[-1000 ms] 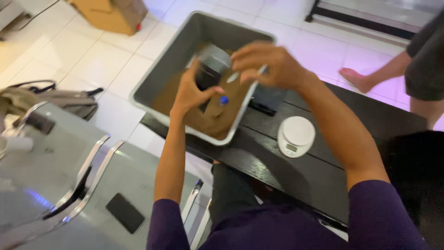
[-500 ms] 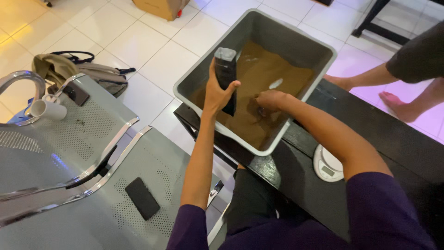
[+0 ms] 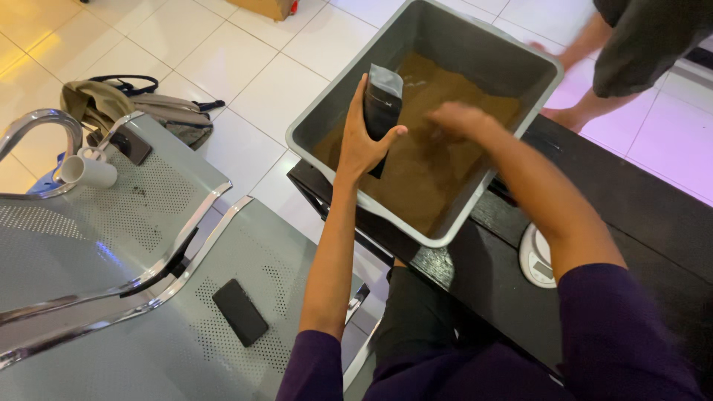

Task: The person repeatedly places a black pouch on a digital scale, pours a brown granular substance from a plastic bottle into the pouch, and then folds the pouch closed. This cycle is repeated multiple times.

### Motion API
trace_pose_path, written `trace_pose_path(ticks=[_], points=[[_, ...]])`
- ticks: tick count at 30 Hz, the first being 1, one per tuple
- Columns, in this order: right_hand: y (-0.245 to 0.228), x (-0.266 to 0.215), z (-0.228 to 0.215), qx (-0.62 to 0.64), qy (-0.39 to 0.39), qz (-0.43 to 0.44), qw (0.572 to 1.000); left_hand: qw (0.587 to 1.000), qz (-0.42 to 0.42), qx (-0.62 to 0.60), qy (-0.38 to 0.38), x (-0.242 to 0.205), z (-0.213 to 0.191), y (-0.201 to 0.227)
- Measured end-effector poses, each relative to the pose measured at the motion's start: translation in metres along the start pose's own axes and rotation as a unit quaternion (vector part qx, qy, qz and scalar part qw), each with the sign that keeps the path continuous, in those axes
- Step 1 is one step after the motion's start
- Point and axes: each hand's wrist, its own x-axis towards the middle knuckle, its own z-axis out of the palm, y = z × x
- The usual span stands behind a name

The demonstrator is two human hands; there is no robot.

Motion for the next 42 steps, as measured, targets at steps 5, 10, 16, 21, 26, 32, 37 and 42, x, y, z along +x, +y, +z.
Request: trace_pose_path(ticks=[5,10,16,21,26,32,37,42], points=[[-0.069,-0.023,-0.017,0.060,-0.007,-0.104,0.993,0.999,0.022,0.028,0.016,-0.003,0.001,-0.007],[-0.060,-0.065,-0.044,0.103,0.032,-0.079,0.991,0.997,0.049,0.055,0.022,-0.004,0.000,-0.009],[0.027,-0.094,-0.025,0.043,0.154,0.020,0.987,0.983,0.122,0.138,-0.006,-0.005,0.010,-0.037],[0.006,-0.175,-0.100,0.176,0.158,0.070,0.969,0.956,0.030,0.240,-0.165,-0.008,0.008,-0.016],[-0.011,-0.202,-0.132,0.117,0.185,0.053,0.974,0.949,0.032,0.243,-0.199,-0.012,0.009,-0.006],[-0.026,-0.178,-0.134,0.031,0.171,-0.031,0.984,0.941,0.014,0.247,-0.230,-0.012,0.011,-0.003],[-0.039,-0.155,-0.113,-0.139,0.267,-0.125,0.946,0.937,0.028,0.262,-0.231,-0.011,0.008,0.001],[-0.039,-0.154,-0.120,-0.139,0.282,-0.087,0.945,0.938,0.027,0.272,-0.212,-0.012,0.008,-0.004]])
